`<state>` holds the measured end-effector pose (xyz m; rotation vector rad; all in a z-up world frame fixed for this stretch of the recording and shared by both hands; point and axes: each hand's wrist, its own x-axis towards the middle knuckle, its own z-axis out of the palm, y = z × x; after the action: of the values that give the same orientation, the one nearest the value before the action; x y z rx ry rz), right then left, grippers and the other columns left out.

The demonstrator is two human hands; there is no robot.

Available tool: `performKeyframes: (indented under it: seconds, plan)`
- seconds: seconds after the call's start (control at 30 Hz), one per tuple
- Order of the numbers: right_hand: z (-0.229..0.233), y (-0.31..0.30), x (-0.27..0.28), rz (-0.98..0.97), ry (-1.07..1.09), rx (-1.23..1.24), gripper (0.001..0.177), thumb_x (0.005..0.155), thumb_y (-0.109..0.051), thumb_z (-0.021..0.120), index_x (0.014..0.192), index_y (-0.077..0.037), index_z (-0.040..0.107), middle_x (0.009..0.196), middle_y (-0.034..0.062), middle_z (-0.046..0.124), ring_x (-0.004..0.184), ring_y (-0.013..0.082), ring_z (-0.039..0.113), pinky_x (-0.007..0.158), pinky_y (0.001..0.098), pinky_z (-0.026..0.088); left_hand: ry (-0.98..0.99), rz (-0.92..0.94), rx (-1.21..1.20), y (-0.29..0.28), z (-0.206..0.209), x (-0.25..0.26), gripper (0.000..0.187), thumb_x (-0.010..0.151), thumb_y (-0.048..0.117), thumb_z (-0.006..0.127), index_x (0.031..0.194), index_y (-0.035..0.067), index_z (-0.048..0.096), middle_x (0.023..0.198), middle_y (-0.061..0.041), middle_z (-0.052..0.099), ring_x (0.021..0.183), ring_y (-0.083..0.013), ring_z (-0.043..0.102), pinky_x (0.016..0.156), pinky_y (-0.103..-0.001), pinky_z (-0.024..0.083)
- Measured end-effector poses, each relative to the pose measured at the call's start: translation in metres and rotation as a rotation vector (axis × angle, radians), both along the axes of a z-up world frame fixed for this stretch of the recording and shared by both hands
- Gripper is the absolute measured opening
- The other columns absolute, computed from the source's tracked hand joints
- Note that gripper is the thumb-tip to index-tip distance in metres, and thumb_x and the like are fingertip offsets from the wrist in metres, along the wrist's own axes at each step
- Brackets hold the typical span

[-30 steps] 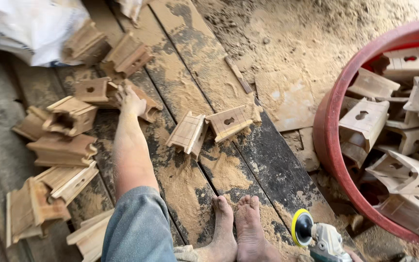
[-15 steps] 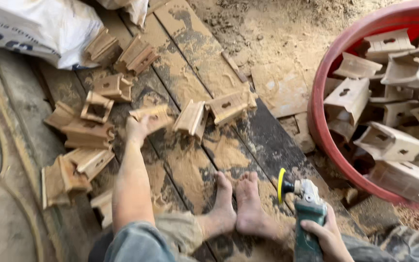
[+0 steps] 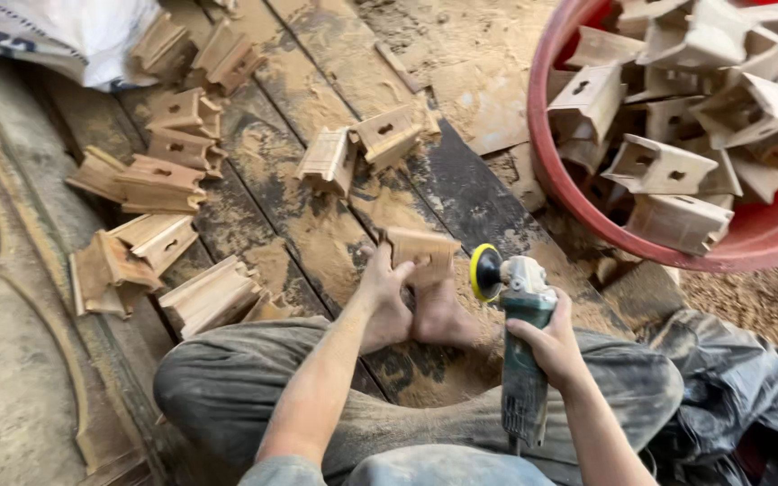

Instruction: The person sits on the floor and uses a handheld power sander to smooth the surfaces of small wooden pieces. They pick up each piece, sand it, and place it aside, repeating the process with multiple items from a pile.

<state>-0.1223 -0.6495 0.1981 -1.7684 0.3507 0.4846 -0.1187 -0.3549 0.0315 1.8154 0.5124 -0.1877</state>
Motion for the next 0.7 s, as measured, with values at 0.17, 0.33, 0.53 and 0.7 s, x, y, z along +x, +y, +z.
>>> performKeyframes:
  seconds: [0.17, 0.33, 0.53, 0.7]
  plan:
    - [-0.022, -0.013, -0.003, 0.107, 0.030, -0.108, 0.102, 0.068, -0.017, 0.091, 0.149, -0.008, 0.030, 0.106, 0.0237, 0.055, 0.090, 0.0360, 0.059, 0.076, 0.0504, 0.049, 0.049, -0.031, 0.057, -0.003, -0.030, -0.027, 0.076, 0.089, 0.040, 0.071, 0.154, 0.021, 0.034, 0.147, -0.037, 0.023, 0.140, -0.0459, 0.033, 0.118, -0.053, 0.032]
    - [-0.010, 0.015, 0.012, 0.215, 0.070, -0.147, 0.105, 0.071, -0.020, 0.089, 0.153, -0.008, 0.026, 0.108, 0.0297, 0.058, 0.095, 0.0420, 0.063, 0.080, 0.0546, 0.050, -0.013, -0.095, 0.028, -0.008, 0.043, -0.036, 0.065, 0.090, 0.023, 0.064, 0.146, -0.002, 0.041, 0.129, -0.048, 0.054, 0.125, -0.0609, 0.051, 0.108, -0.065, 0.041]
    - [0.023, 0.062, 0.016, 0.483, 0.101, -0.311, 0.097, 0.074, -0.030, 0.082, 0.151, -0.018, 0.024, 0.127, 0.0410, 0.058, 0.124, 0.0553, 0.057, 0.106, 0.0606, 0.044, -0.088, -0.116, -0.031, -0.013, 0.105, -0.035, 0.079, 0.068, 0.014, 0.083, 0.142, 0.005, 0.056, 0.139, -0.034, 0.058, 0.129, -0.0457, 0.056, 0.111, -0.049, 0.049]
    - [0.036, 0.096, 0.005, 0.597, 0.012, -0.222, 0.093, 0.073, -0.023, 0.081, 0.147, -0.012, 0.024, 0.124, 0.0410, 0.060, 0.118, 0.0575, 0.061, 0.102, 0.0646, 0.049, -0.289, -0.133, -0.058, -0.025, 0.160, -0.026, 0.053, 0.073, 0.006, 0.079, 0.123, -0.004, 0.065, 0.120, -0.028, 0.067, 0.119, -0.0405, 0.063, 0.106, -0.044, 0.048]
